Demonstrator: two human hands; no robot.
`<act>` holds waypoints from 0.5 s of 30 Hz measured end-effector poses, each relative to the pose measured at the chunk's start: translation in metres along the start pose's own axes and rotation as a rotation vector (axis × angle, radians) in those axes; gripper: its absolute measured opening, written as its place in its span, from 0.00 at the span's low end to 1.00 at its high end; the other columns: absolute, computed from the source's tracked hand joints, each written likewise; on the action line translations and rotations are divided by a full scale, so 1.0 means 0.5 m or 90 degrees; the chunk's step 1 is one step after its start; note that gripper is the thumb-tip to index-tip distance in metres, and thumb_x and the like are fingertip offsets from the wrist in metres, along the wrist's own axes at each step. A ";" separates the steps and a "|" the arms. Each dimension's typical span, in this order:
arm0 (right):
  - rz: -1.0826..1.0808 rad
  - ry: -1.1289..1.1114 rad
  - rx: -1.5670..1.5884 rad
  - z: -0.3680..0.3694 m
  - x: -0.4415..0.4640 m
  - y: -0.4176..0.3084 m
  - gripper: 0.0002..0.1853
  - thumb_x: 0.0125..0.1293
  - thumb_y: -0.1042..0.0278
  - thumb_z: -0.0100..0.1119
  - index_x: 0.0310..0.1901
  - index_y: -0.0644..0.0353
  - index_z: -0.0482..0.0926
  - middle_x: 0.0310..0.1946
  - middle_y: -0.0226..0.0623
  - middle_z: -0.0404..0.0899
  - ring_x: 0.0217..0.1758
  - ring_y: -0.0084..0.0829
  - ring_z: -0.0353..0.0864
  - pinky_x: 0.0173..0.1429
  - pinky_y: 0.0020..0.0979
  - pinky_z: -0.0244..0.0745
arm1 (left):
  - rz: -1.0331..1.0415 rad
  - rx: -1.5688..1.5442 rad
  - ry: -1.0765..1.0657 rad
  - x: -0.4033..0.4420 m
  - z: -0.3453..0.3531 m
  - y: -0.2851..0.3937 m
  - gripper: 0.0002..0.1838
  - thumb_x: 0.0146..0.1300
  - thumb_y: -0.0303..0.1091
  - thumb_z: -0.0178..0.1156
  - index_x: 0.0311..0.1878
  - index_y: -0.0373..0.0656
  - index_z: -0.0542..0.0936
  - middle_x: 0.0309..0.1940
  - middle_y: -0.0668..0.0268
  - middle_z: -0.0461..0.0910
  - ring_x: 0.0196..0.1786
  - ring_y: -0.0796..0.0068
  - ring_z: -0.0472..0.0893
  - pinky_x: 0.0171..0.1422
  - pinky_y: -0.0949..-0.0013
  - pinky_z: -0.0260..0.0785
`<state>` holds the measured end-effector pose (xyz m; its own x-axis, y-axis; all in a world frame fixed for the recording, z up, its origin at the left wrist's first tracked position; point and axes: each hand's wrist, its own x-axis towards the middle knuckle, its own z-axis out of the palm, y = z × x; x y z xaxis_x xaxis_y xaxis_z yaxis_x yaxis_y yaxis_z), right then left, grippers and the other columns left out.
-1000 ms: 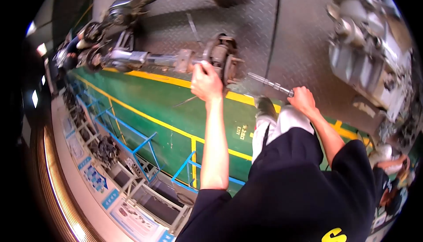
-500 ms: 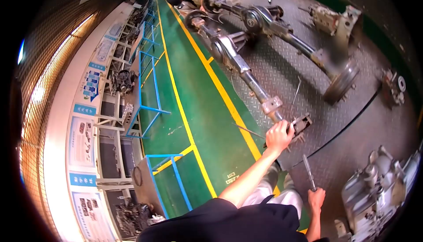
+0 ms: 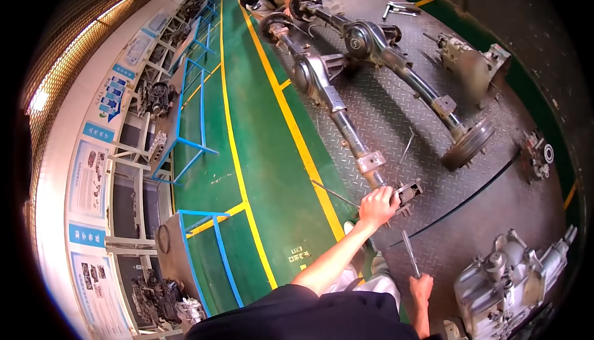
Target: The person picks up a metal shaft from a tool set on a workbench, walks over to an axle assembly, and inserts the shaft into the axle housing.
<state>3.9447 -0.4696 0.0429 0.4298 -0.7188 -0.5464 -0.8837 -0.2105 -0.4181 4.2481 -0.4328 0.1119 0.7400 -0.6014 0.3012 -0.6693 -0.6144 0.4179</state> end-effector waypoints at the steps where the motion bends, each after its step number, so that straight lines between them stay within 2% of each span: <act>1: 0.036 -0.029 -0.011 -0.015 -0.010 0.009 0.15 0.45 0.66 0.61 0.29 0.73 0.80 0.26 0.61 0.78 0.35 0.57 0.81 0.41 0.47 0.75 | 0.010 0.000 0.012 0.000 0.003 -0.002 0.11 0.60 0.41 0.56 0.28 0.44 0.73 0.23 0.62 0.77 0.28 0.62 0.81 0.31 0.59 0.75; 4: 0.071 -0.068 -0.028 -0.034 0.002 -0.044 0.14 0.45 0.66 0.62 0.28 0.71 0.81 0.25 0.59 0.78 0.35 0.56 0.81 0.41 0.47 0.75 | 0.018 0.025 0.008 0.001 0.003 -0.001 0.11 0.59 0.40 0.56 0.28 0.44 0.73 0.22 0.63 0.77 0.28 0.63 0.80 0.31 0.60 0.75; 6: -0.048 0.011 -0.020 0.007 0.049 -0.093 0.14 0.45 0.66 0.61 0.29 0.71 0.81 0.25 0.59 0.78 0.35 0.55 0.81 0.43 0.47 0.75 | 0.024 0.018 0.013 0.008 0.003 -0.001 0.10 0.59 0.39 0.56 0.27 0.44 0.73 0.22 0.63 0.76 0.27 0.63 0.80 0.31 0.61 0.75; 10: -0.026 -0.016 0.047 0.007 0.065 -0.120 0.14 0.46 0.67 0.59 0.28 0.75 0.79 0.27 0.63 0.77 0.37 0.56 0.81 0.43 0.47 0.75 | 0.030 0.017 0.042 0.020 0.006 -0.003 0.11 0.59 0.40 0.56 0.27 0.44 0.73 0.23 0.62 0.77 0.28 0.62 0.81 0.31 0.61 0.75; 13: -0.028 -0.013 0.033 0.004 0.043 -0.115 0.14 0.46 0.68 0.59 0.28 0.74 0.79 0.27 0.63 0.77 0.37 0.55 0.81 0.42 0.47 0.74 | 0.023 0.025 0.015 0.000 0.004 -0.003 0.11 0.58 0.41 0.56 0.27 0.44 0.73 0.24 0.62 0.78 0.29 0.63 0.81 0.32 0.61 0.75; 15: -0.032 0.008 0.014 0.016 0.031 -0.089 0.13 0.45 0.66 0.62 0.28 0.70 0.81 0.26 0.60 0.78 0.37 0.56 0.81 0.44 0.47 0.75 | 0.014 0.020 0.011 0.004 0.002 0.000 0.11 0.58 0.41 0.56 0.27 0.44 0.73 0.24 0.62 0.78 0.29 0.63 0.81 0.32 0.61 0.75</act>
<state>3.9921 -0.4661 0.0476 0.4707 -0.7159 -0.5157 -0.8569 -0.2316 -0.4606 4.2495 -0.4347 0.1118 0.7265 -0.6058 0.3245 -0.6864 -0.6173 0.3845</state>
